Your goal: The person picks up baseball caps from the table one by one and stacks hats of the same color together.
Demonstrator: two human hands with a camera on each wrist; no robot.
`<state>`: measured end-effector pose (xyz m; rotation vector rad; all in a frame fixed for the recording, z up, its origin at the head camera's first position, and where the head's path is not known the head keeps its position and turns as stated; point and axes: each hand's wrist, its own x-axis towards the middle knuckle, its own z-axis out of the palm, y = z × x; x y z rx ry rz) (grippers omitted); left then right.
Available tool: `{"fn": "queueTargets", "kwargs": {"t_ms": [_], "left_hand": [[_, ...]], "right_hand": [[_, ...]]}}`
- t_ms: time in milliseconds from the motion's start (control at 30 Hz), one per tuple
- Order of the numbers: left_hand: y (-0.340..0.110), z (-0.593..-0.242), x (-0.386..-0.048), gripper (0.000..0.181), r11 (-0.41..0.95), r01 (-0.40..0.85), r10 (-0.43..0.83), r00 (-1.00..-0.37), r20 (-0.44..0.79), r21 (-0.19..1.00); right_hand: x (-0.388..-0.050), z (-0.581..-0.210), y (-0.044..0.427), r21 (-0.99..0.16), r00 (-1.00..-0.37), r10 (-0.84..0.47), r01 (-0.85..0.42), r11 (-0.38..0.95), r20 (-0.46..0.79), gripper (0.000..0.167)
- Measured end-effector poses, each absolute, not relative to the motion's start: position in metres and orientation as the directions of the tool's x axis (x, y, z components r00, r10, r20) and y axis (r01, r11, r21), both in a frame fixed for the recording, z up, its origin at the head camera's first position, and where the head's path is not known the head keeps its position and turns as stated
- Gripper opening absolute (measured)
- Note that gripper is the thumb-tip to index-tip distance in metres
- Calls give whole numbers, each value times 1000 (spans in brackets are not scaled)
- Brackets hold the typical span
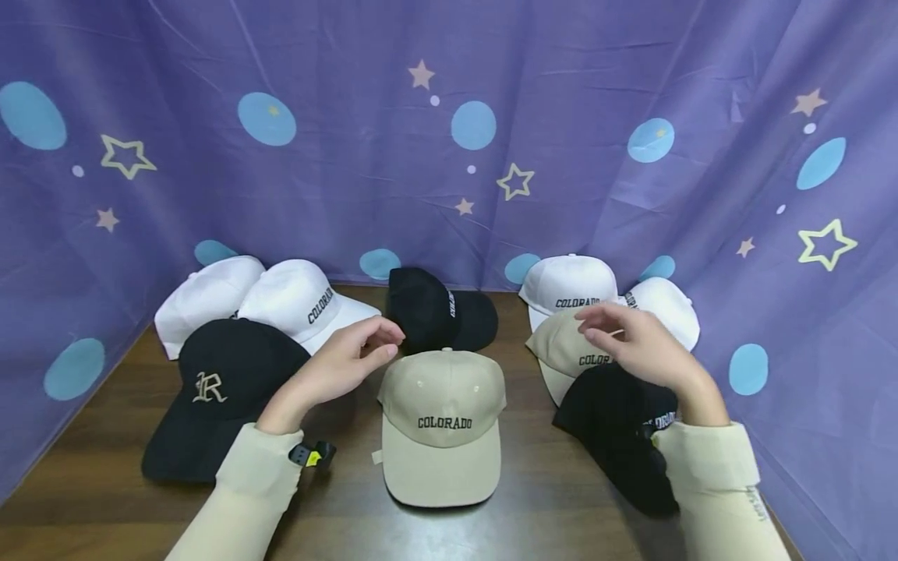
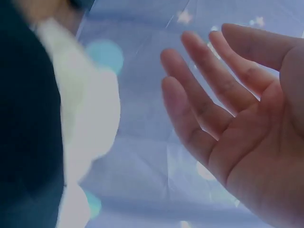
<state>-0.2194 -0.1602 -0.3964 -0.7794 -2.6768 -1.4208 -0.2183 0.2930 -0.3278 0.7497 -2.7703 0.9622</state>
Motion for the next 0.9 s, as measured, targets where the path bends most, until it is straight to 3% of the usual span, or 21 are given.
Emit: {"fn": "queueTargets", "kwargs": {"t_ms": [200, 333, 733, 900], "left_hand": [[-161, -386, -212, 16, 458, 460, 415, -868, 274, 761], [-160, -383, -209, 15, 444, 467, 423, -862, 280, 765], [-155, -385, -209, 14, 436, 473, 437, -855, 280, 765], [-152, -387, -211, 14, 431, 475, 450, -850, 273, 767]], "right_hand": [[-260, -319, 342, -473, -915, -373, -400, 785, 154, 26], [-283, -334, 371, -514, -941, -337, -307, 801, 35, 35], [-312, -368, 405, -673, -900, -317, -36, 739, -299, 66], [-314, -375, 406, -671, -890, -306, -1, 741, -337, 65]]}}
